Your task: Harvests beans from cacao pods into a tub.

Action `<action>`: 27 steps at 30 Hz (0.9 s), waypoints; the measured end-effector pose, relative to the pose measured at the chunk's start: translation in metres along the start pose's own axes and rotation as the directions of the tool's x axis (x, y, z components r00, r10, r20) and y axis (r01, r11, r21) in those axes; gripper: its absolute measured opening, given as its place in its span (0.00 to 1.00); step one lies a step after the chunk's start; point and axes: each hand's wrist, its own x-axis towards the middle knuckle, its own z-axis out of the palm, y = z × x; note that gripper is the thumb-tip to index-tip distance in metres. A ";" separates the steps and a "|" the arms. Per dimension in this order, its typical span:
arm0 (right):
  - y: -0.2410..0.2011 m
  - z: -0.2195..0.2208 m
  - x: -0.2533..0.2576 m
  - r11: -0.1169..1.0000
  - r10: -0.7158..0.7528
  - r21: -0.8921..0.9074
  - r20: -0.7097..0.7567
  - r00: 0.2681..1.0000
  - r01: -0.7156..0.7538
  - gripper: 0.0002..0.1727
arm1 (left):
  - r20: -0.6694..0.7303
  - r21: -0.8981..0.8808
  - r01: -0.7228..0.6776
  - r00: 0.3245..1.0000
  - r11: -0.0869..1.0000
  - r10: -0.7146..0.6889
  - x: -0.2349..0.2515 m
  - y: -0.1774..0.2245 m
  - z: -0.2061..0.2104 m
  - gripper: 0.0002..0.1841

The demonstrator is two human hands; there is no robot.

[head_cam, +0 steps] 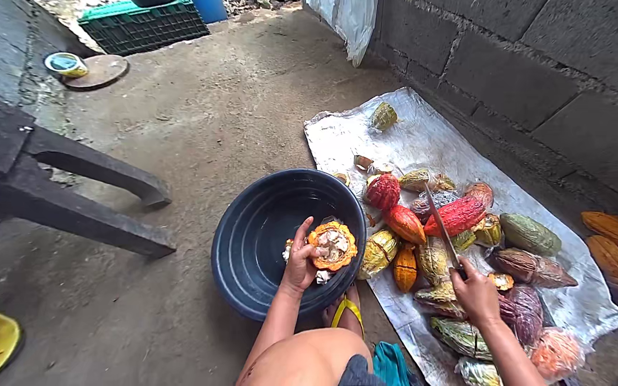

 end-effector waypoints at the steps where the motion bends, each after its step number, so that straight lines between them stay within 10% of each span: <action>1: 0.007 -0.002 0.004 0.999 0.034 -0.033 0.025 0.999 -0.033 0.19 | -0.032 -0.012 0.011 0.999 1.000 -0.012 0.001 -0.002 -0.005 0.50; 11: 0.003 0.009 0.007 0.954 0.260 -0.206 0.222 0.940 -0.216 0.28 | -0.008 0.054 0.065 0.998 0.996 -0.064 0.002 -0.019 0.011 0.49; 16: -0.047 0.010 0.000 0.944 -0.321 0.030 -0.127 0.938 0.327 0.29 | 0.155 0.055 0.007 0.988 0.998 -0.015 0.000 -0.010 0.009 0.51; 18: -0.095 0.017 0.007 0.868 -0.400 0.336 0.038 0.916 0.365 0.30 | 0.236 0.019 -0.017 0.972 1.000 0.012 -0.002 -0.007 0.007 0.51; 21: -0.151 0.037 0.028 0.662 -0.440 0.744 0.484 0.757 -0.090 0.37 | 0.349 -0.013 -0.082 0.934 0.997 0.081 -0.002 -0.001 0.004 0.49; 27: -0.184 0.070 0.040 0.767 -0.438 0.636 0.611 0.660 -0.080 0.31 | 0.353 0.376 0.011 0.923 0.926 -0.155 -0.008 0.016 -0.020 0.51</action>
